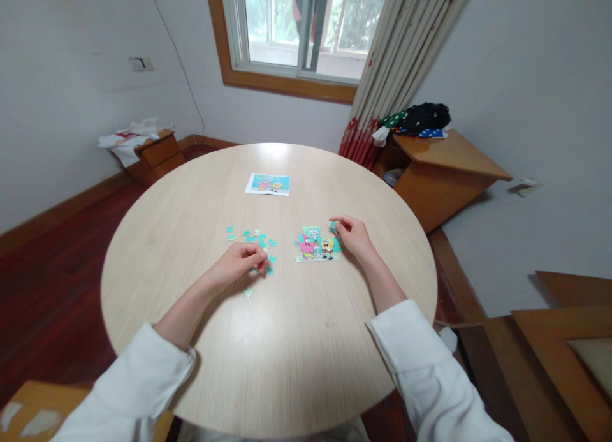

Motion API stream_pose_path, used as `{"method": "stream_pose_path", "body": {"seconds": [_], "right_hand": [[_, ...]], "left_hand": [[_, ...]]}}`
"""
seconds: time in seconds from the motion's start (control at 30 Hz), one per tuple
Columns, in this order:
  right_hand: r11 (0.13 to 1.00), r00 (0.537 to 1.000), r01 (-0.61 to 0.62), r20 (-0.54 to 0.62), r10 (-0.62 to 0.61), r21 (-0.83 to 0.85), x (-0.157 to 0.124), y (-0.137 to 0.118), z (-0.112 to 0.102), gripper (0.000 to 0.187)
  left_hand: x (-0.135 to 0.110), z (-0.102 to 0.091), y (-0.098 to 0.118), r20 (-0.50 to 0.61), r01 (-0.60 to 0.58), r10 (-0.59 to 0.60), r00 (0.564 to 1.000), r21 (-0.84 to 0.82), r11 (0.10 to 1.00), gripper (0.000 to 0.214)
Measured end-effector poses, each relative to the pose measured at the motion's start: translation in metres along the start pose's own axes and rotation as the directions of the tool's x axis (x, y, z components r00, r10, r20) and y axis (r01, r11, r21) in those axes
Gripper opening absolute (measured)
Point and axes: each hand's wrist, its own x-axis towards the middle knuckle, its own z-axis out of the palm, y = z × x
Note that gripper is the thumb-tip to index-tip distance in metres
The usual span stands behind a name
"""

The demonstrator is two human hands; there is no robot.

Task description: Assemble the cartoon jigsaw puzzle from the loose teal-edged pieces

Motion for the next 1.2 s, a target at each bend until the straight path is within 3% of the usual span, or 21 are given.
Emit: {"method": "stream_pose_path", "body": {"seconds": [0.17, 0.53, 1.2], "right_hand": [[0.992, 0.995, -0.093, 0.030, 0.091, 0.091, -0.0028, -0.0045, -0.0030, 0.026], [0.993, 0.995, -0.096, 0.037, 0.094, 0.063, -0.0049, -0.0036, -0.0046, 0.018], [0.989, 0.996, -0.090, 0.016, 0.089, 0.115, -0.0052, -0.0056, -0.0028, 0.021]], "left_hand": [[0.0010, -0.0015, -0.0009, -0.014, -0.016, 0.016, 1.000, 0.000, 1.000, 0.029], [0.0001, -0.0009, -0.0007, -0.035, -0.007, 0.006, 0.999, -0.024, 1.000, 0.027], [0.0013, -0.0005, -0.0031, -0.042, -0.003, 0.002, 0.999, -0.038, 0.999, 0.027]]}}
